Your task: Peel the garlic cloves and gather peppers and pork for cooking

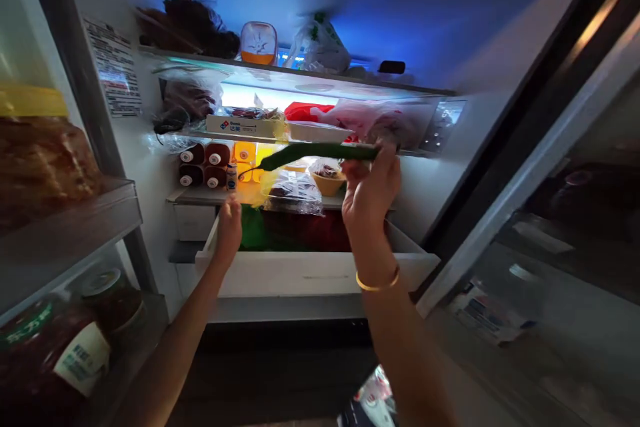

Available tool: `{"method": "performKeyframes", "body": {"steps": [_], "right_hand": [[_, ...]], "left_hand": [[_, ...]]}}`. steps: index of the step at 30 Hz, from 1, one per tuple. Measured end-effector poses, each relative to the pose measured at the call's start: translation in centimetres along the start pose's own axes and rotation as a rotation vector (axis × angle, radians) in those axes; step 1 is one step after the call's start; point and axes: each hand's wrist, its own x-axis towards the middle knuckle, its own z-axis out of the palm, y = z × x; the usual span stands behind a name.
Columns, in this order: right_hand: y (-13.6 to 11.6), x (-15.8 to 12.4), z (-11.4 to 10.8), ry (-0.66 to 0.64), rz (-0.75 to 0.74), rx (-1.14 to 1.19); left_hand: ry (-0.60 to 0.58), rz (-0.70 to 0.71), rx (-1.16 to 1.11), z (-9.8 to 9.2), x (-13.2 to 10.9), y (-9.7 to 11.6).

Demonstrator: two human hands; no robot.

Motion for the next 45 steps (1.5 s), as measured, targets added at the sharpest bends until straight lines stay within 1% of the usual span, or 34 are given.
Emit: {"method": "performKeyframes", "body": {"steps": [1, 2, 3, 4, 5, 7, 8, 9, 11, 13, 15, 18, 19, 20, 23, 26, 28, 29, 31, 34, 36, 37, 39, 40, 42, 45], "right_hand": [[-0.2, -2.0, -1.8, 0.022, 0.047, 0.013], [-0.4, -4.1, -3.6, 0.074, 0.068, 0.02], [-0.8, -6.1, -5.3, 0.128, 0.075, 0.004], [-1.2, -8.1, -6.9, 0.167, 0.1, -0.031], [-1.8, -9.8, -8.4, 0.202, 0.122, -0.07], [-3.1, -12.9, -10.8, 0.221, 0.185, -0.132], [-3.8, -14.1, -11.8, 0.21, 0.217, -0.154], [-4.5, -15.1, -12.8, 0.184, 0.25, -0.168], [-5.8, -16.7, -14.4, 0.113, 0.31, -0.183], [-7.0, -17.9, -16.2, 0.036, 0.38, -0.182], [-8.1, -19.0, -18.3, -0.07, 0.505, -0.173], [-9.9, -21.0, -22.1, -0.239, 0.729, -0.169], [-10.7, -21.8, -23.4, -0.263, 0.789, -0.172], [-11.5, -22.7, -24.8, -0.254, 0.833, -0.169], [-14.9, -25.2, -28.9, -0.116, 0.911, -0.126], [-18.7, -26.8, -32.6, -0.014, 0.956, -0.101], [-21.0, -27.3, -34.6, 0.023, 0.983, -0.11], [-21.9, -27.5, -35.5, 0.048, 0.983, -0.118], [-23.4, -27.7, -37.1, 0.106, 0.96, -0.16], [-24.9, -28.0, -38.6, 0.16, 0.901, -0.269], [-25.7, -28.3, -39.2, 0.148, 0.895, -0.334], [-26.0, -28.4, -39.3, 0.135, 0.902, -0.36], [-26.6, -28.6, -39.5, 0.106, 0.922, -0.397], [-26.8, -28.7, -39.6, 0.087, 0.935, -0.403], [-27.0, -28.9, -39.7, 0.017, 0.97, -0.392], [-27.0, -29.5, -40.1, -0.166, 1.026, -0.374]], "left_hand": [[0.066, 0.059, -0.061, -0.5, -0.5, 0.4], [0.136, 0.145, -0.113, -1.1, -1.4, 0.9], [0.169, 0.251, -0.129, -1.7, -2.5, 1.6], [0.172, 0.344, -0.123, -2.3, -4.0, 2.4], [0.095, 0.433, -0.108, -3.0, -5.7, 3.4], [-0.204, 0.567, -0.048, -3.8, -9.5, 5.5], [-0.358, 0.584, -0.021, -4.0, -11.4, 6.4], [-0.491, 0.56, -0.011, -4.1, -13.2, 7.2], [-0.705, 0.439, -0.04, -3.7, -16.5, 8.2], [-0.835, 0.239, -0.11, -2.8, -19.1, 8.4], [-0.917, -0.028, -0.23, -1.8, -21.4, 8.0], [-1.059, -0.472, -0.521, -0.1, -25.3, 7.7], [-1.104, -0.596, -0.615, 0.4, -26.9, 7.8], [-1.136, -0.697, -0.69, 1.0, -28.7, 8.1], [-1.185, -0.91, -0.8, 2.5, -34.5, 9.7], [-1.184, -1.06, -0.808, 3.5, -40.0, 11.7], [-1.167, -1.094, -0.784, 3.8, -43.0, 12.9], [-1.172, -1.081, -0.766, 3.8, -44.3, 13.4], [-1.187, -1.013, -0.705, 3.6, -46.3, 14.0], [-1.185, -0.846, -0.526, 2.9, -48.4, 14.6], [-1.235, -0.731, -0.434, 2.4, -49.3, 15.0], [-1.274, -0.698, -0.41, 2.2, -49.7, 15.2], [-1.319, -0.702, -0.389, 2.0, -50.4, 15.5], [-1.309, -0.726, -0.38, 1.9, -50.8, 15.6], [-1.251, -0.764, -0.392, 1.8, -51.4, 15.7], [-1.142, -0.754, -0.469, 1.7, -52.0, 15.6]]}}
